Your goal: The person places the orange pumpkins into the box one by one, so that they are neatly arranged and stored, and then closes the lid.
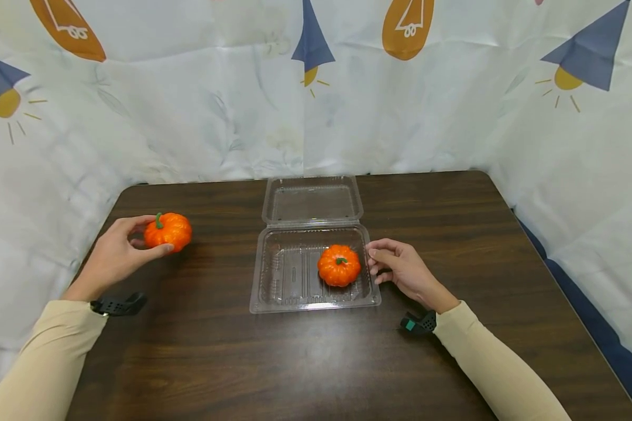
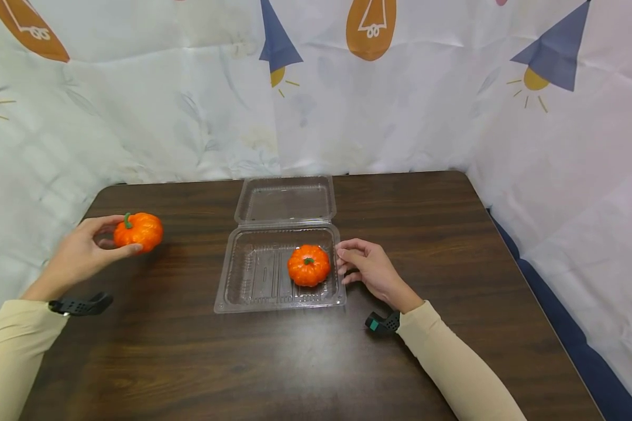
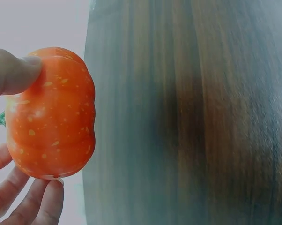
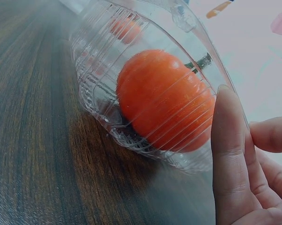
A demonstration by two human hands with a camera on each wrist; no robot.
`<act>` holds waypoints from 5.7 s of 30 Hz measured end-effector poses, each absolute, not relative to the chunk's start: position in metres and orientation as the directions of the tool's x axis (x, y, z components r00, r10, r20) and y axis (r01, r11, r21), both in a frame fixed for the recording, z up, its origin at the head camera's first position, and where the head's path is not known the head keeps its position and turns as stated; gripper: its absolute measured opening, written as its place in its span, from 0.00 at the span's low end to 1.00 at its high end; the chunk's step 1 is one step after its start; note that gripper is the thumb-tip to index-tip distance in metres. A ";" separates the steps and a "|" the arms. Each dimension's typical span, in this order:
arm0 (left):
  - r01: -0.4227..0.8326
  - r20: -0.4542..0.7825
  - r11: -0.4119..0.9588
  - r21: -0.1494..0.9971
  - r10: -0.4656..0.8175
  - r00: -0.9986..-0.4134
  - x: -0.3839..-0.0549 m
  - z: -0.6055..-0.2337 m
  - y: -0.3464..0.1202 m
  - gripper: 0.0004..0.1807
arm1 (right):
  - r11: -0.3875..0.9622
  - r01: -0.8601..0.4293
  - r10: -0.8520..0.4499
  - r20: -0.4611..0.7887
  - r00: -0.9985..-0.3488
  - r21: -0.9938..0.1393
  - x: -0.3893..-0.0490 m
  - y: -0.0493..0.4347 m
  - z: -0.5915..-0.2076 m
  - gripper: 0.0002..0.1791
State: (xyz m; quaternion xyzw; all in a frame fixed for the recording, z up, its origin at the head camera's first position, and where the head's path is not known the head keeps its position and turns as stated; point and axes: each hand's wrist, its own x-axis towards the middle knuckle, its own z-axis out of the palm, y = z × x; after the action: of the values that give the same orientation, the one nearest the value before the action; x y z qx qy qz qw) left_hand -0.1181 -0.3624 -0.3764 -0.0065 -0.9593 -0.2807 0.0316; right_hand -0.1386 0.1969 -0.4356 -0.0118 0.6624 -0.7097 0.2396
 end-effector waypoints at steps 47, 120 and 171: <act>0.324 0.217 0.788 0.523 0.245 -0.945 -0.120 -0.343 -0.267 0.38 | -0.014 0.338 -0.354 -0.311 -0.882 -0.941 -0.139 0.196 -0.434 0.15; 0.487 0.050 0.660 0.572 0.564 -0.824 -0.141 -0.361 -0.173 0.37 | -0.044 0.330 -0.378 -0.290 -0.879 -0.943 -0.141 0.198 -0.436 0.19; 0.527 -0.013 0.712 0.465 0.601 -0.799 -0.141 -0.380 -0.150 0.39 | -0.040 0.349 -0.369 -0.310 -0.876 -0.936 -0.140 0.196 -0.436 0.15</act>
State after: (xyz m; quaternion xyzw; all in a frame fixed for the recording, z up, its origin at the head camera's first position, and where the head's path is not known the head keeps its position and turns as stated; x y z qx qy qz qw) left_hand -0.1408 -0.1504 -0.3796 -0.3058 -0.9215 -0.2250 -0.0819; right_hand -0.1399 0.1964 -0.4356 -0.0079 0.6465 -0.7211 0.2488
